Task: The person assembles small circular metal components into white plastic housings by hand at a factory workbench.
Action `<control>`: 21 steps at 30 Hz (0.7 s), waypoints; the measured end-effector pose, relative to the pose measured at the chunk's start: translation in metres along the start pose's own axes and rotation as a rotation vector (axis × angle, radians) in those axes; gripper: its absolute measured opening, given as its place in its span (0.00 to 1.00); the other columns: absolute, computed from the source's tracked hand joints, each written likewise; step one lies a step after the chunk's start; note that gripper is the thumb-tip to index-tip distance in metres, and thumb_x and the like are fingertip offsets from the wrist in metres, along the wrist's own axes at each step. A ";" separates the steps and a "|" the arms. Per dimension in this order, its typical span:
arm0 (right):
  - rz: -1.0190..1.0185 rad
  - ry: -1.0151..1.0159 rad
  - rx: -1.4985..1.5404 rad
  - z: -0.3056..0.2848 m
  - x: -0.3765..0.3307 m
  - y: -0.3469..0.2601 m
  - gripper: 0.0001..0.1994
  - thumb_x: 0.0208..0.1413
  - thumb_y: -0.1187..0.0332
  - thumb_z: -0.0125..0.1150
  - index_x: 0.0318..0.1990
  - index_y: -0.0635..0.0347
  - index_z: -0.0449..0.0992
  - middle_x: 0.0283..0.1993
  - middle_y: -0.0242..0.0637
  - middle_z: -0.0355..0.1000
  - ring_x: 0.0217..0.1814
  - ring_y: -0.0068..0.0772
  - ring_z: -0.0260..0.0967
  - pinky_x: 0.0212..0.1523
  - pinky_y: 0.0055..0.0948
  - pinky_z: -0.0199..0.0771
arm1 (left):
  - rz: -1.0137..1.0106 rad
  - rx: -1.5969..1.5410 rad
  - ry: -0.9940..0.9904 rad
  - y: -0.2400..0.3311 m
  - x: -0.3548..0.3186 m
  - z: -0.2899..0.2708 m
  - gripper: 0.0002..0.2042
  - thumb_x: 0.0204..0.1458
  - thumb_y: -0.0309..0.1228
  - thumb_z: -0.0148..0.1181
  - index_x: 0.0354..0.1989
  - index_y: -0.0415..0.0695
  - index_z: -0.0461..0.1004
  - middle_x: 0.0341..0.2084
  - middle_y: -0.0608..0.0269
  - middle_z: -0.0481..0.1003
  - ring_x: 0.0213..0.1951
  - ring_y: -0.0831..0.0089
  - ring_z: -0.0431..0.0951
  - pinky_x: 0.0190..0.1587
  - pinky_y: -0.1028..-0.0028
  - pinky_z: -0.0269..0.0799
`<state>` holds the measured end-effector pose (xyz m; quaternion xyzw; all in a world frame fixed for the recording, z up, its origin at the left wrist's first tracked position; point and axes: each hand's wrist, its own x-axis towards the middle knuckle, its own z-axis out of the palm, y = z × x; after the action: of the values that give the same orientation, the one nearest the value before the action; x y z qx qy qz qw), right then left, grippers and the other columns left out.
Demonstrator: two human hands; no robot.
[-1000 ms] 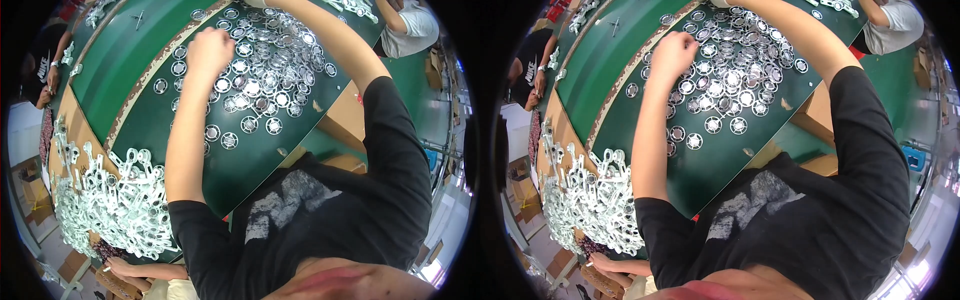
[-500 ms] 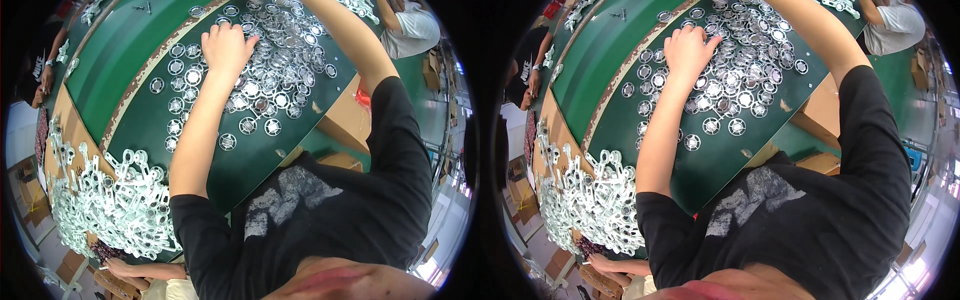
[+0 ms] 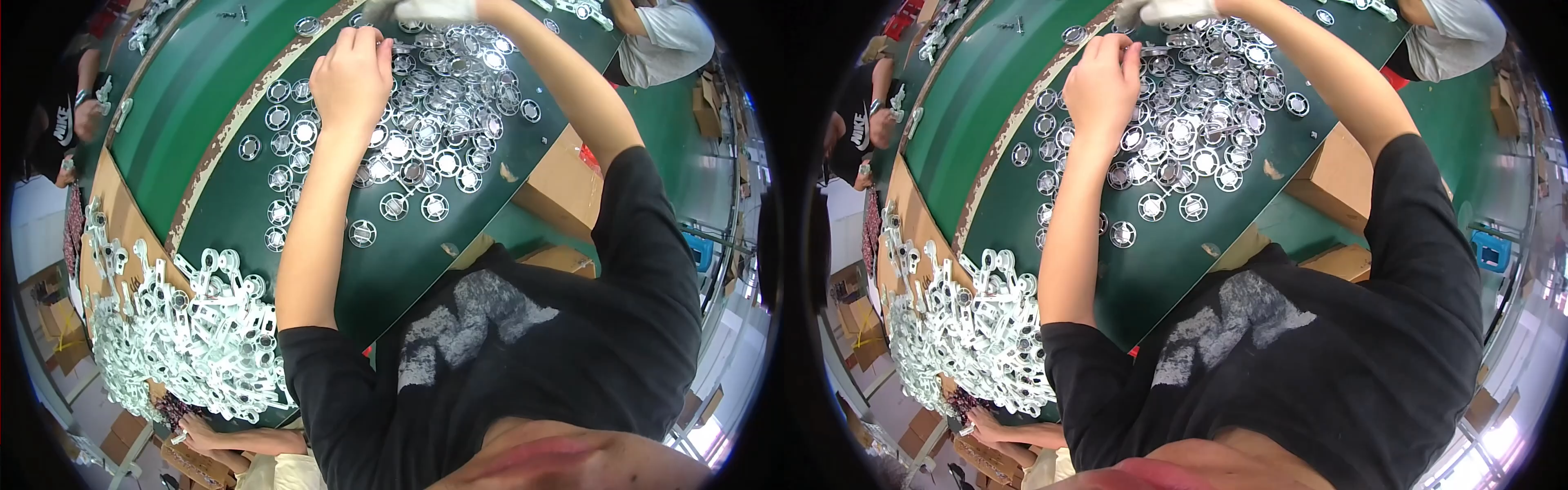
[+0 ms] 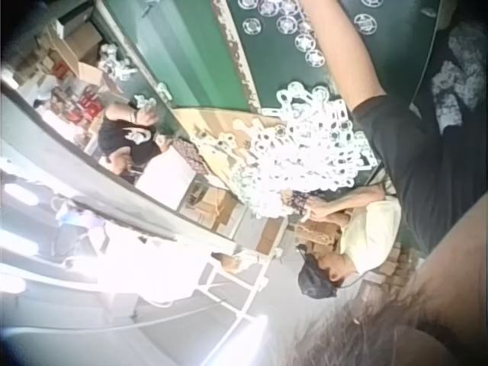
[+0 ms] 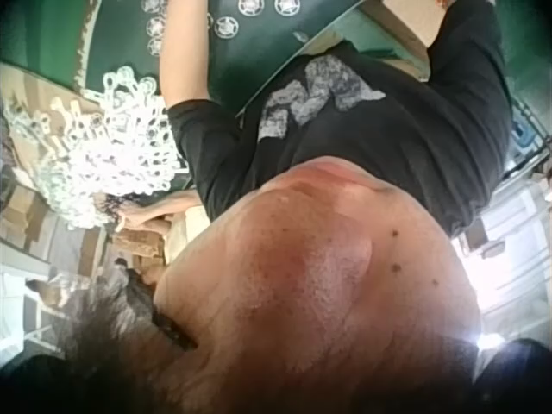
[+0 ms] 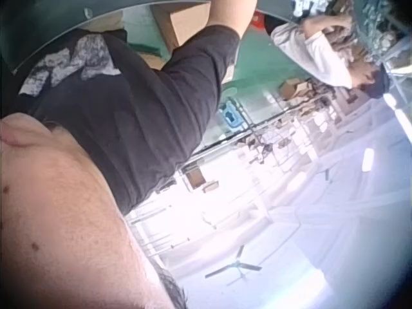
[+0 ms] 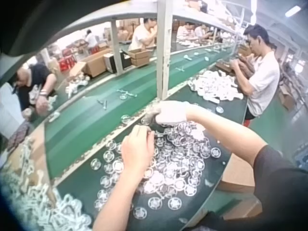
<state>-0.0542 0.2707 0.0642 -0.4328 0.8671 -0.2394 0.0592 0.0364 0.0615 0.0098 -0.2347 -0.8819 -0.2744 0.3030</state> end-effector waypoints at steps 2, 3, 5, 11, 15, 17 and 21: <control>0.045 -0.011 0.408 0.006 -0.028 -0.027 0.26 0.55 0.66 0.56 0.62 0.65 0.74 0.58 0.51 0.77 0.60 0.43 0.75 0.62 0.38 0.72 | -0.068 -0.112 0.021 0.005 0.004 -0.008 0.07 0.60 0.37 0.64 0.37 0.48 0.80 0.31 0.66 0.79 0.31 0.64 0.82 0.34 0.65 0.75; 0.055 -0.018 0.145 0.010 -0.038 -0.034 0.26 0.56 0.65 0.56 0.63 0.63 0.73 0.59 0.50 0.77 0.60 0.44 0.75 0.62 0.38 0.72 | -0.065 -0.107 0.019 0.009 0.006 -0.012 0.07 0.60 0.37 0.64 0.37 0.48 0.80 0.31 0.66 0.79 0.31 0.64 0.82 0.34 0.65 0.75; 0.355 0.126 -0.055 0.023 -0.051 -0.075 0.20 0.64 0.52 0.58 0.54 0.56 0.79 0.45 0.48 0.80 0.49 0.44 0.80 0.51 0.37 0.78 | -0.027 -0.286 0.057 0.019 0.012 -0.017 0.06 0.59 0.34 0.66 0.40 0.46 0.80 0.30 0.65 0.78 0.30 0.66 0.81 0.34 0.67 0.75; 0.402 0.588 0.440 0.052 -0.047 -0.086 0.16 0.69 0.58 0.55 0.51 0.60 0.80 0.47 0.38 0.79 0.37 0.29 0.72 0.41 0.30 0.76 | -0.321 -0.605 0.164 0.038 -0.004 0.006 0.22 0.62 0.36 0.62 0.58 0.35 0.66 0.49 0.48 0.70 0.54 0.54 0.70 0.58 0.59 0.66; 0.588 0.754 0.701 0.067 -0.028 -0.136 0.18 0.71 0.61 0.46 0.58 0.59 0.77 0.54 0.39 0.78 0.42 0.32 0.75 0.46 0.27 0.77 | -0.668 -1.185 0.184 0.057 -0.013 0.010 0.20 0.74 0.45 0.41 0.55 0.38 0.65 0.44 0.57 0.74 0.44 0.67 0.74 0.50 0.66 0.70; 0.303 0.805 0.174 0.078 -0.023 -0.129 0.15 0.69 0.62 0.48 0.53 0.59 0.78 0.51 0.40 0.78 0.48 0.34 0.78 0.47 0.35 0.79 | -0.852 -1.308 0.229 0.058 -0.006 0.004 0.16 0.74 0.46 0.41 0.47 0.44 0.65 0.33 0.66 0.72 0.33 0.78 0.73 0.34 0.73 0.72; 0.213 0.868 0.209 0.095 -0.028 -0.119 0.11 0.64 0.64 0.55 0.44 0.54 0.84 0.49 0.35 0.76 0.57 0.39 0.71 0.56 0.32 0.73 | -1.154 -1.871 -0.252 0.032 -0.008 -0.023 0.16 0.73 0.47 0.42 0.45 0.47 0.67 0.22 0.72 0.65 0.13 0.82 0.56 0.13 0.79 0.51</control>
<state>0.0779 0.1970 0.0334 -0.1926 0.8225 -0.4774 -0.2417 0.0701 0.0687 0.0306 0.0492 -0.3278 -0.9070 -0.2597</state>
